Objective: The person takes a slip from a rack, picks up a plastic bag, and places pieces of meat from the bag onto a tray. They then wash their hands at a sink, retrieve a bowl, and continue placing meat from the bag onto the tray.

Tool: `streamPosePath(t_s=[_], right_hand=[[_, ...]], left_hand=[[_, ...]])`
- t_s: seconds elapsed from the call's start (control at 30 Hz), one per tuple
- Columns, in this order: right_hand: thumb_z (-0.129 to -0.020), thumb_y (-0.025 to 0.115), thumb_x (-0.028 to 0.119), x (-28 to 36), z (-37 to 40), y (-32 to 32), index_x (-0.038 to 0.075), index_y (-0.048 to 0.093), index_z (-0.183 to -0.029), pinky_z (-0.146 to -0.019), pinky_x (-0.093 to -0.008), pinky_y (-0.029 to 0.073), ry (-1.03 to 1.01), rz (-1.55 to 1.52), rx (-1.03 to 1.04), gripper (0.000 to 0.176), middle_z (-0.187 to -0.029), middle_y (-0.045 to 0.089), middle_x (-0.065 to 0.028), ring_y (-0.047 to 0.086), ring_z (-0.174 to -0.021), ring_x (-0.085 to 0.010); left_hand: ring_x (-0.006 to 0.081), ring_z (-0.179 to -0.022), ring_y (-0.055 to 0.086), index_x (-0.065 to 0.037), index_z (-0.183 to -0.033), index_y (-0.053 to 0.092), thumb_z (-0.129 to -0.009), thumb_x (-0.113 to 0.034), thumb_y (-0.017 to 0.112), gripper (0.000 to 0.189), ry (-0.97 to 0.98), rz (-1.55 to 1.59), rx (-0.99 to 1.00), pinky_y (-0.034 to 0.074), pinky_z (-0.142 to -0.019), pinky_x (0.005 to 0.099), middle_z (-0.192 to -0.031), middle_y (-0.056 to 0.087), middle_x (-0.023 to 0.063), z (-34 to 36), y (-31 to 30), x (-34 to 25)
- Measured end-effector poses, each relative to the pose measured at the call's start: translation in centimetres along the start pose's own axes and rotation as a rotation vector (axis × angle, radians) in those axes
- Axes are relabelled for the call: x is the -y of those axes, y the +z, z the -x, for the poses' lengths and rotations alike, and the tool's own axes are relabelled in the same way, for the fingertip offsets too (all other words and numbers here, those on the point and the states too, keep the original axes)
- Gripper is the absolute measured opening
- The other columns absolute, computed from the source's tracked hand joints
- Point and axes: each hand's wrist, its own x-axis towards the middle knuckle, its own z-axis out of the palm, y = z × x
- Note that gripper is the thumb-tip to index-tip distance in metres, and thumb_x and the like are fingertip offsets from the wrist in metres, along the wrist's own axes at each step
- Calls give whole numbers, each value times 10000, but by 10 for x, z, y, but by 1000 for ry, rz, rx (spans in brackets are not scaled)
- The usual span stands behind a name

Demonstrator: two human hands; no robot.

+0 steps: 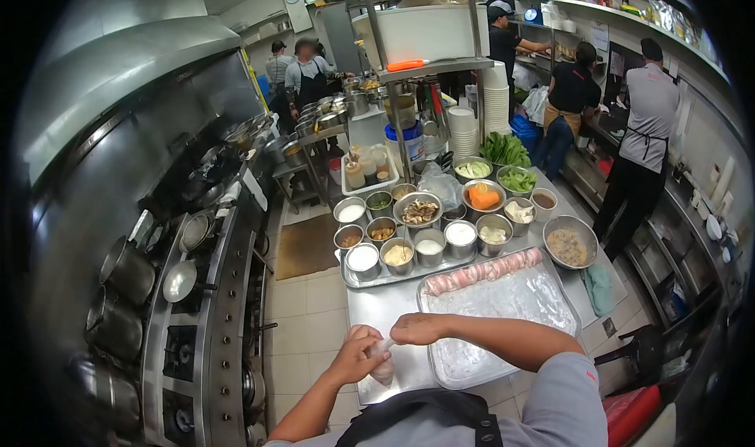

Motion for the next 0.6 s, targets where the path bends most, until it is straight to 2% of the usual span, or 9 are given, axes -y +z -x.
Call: streamPosePath(t_s=[0.03,0.07,0.1,0.17,0.27,0.33,0.4,0.57,0.6], right_hand=[[-882,381,321,-4,5,0,9,533,-772,-653,-378,444,-37,-114,17,364,-667,535,-131,543,-675,-268],[-888,412,290,-7,10,3,25,513,-728,-591,-317,414,116,-442,32,325,-618,465,-67,484,-596,-184],[-888,412,290,-8,18,3,25,513,-728,-591,-317,414,109,-446,25,325,-618,465,-67,484,-596,-184],[-896,456,264,-5,37,3,47,518,-695,-550,-287,403,214,-800,-56,302,-604,483,-28,478,-563,-130],[-897,492,246,-6,62,2,64,524,-677,-520,-263,390,209,-825,-163,287,-592,484,-8,474,-541,-105],[-893,512,230,-16,76,7,59,541,-701,-518,-261,403,267,-874,-248,259,-608,496,-5,481,-549,-103],[-902,555,224,-22,87,13,55,559,-731,-494,-238,385,379,-1005,-388,240,-615,492,7,461,-537,-91],[-945,525,269,-24,113,29,72,540,-790,-452,-211,304,339,-1331,-616,251,-623,448,23,379,-514,-67],[-953,512,262,-13,117,33,78,530,-828,-457,-209,304,157,-1511,-688,223,-647,445,23,383,-533,-71]], left_hand=[[285,-942,500,-24,-911,638,-792,-239,712,257,14,-41,7,421,-810,382,-957,571,98,-3,0,-4],[285,-942,500,-24,-911,638,-792,-239,712,257,14,-49,13,421,-810,382,-957,571,98,-5,1,-6],[282,-965,486,-25,-923,644,-789,-235,715,259,-11,-20,34,417,-814,370,-982,567,91,-8,4,-8],[278,-988,471,-26,-934,651,-786,-230,719,261,-38,2,62,413,-818,357,-1007,563,84,-14,11,-12],[265,-892,524,-17,-907,667,-786,-222,717,243,-82,-7,62,441,-765,352,-925,570,91,-27,22,-17],[256,-739,565,-8,-854,676,-785,-205,708,211,-356,123,120,467,-682,348,-819,585,112,-39,30,-20],[256,-680,570,-4,-834,674,-782,-197,704,201,-320,35,75,470,-645,345,-777,587,121,-55,42,-16],[243,-637,596,3,-831,663,-780,-119,683,134,-199,-105,-121,467,-599,317,-755,616,125,-118,70,-26],[243,-637,596,3,-831,663,-780,-119,683,134,-201,-105,-131,467,-599,317,-755,616,125,-132,75,-37]])
